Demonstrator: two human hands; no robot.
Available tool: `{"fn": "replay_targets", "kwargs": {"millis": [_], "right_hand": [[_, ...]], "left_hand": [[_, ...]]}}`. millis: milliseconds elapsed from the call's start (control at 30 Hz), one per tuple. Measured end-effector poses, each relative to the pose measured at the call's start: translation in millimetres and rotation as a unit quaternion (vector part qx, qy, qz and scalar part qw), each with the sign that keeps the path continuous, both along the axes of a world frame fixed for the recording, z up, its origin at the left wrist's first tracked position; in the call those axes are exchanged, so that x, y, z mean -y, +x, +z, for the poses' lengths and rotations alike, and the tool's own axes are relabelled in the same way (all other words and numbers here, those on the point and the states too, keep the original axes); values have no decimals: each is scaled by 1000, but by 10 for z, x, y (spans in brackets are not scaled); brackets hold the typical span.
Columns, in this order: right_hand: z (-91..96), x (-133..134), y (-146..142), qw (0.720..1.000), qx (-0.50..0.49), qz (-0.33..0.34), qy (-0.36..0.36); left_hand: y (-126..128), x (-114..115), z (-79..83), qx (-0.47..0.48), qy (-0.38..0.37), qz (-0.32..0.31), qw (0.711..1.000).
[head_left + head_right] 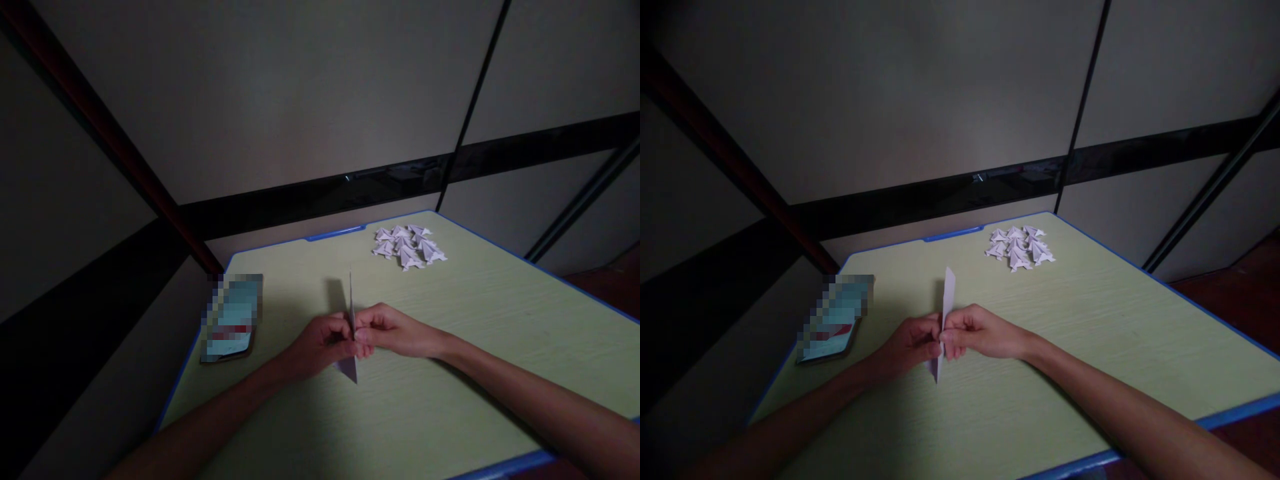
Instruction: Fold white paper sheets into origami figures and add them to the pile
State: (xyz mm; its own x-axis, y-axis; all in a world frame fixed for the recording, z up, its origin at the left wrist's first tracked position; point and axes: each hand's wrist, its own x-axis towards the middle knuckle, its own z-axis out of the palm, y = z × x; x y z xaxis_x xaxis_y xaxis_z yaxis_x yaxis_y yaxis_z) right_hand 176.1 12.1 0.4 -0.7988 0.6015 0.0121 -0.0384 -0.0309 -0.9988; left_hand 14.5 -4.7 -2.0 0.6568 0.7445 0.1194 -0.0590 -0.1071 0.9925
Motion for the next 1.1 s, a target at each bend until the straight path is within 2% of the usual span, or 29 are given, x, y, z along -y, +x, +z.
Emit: {"fn": "replay_targets", "kwargs": {"millis": [200,533,800,1100], "right_hand": [[10,7,-7,1000,4,-4,-10],[38,11,7,1000,6,15,-9],[17,1,30,1000,7,27,8],[26,-11,20,1000,-5,28,1]], "left_hand": [[-7,-5,12,-10,12,-7,1000],[-49,-28,-83,-10,19,-12,1000],[-45,-29,-48,-2,28,-31,999],[-28,-34,-50,28,9,-27,999]]}}
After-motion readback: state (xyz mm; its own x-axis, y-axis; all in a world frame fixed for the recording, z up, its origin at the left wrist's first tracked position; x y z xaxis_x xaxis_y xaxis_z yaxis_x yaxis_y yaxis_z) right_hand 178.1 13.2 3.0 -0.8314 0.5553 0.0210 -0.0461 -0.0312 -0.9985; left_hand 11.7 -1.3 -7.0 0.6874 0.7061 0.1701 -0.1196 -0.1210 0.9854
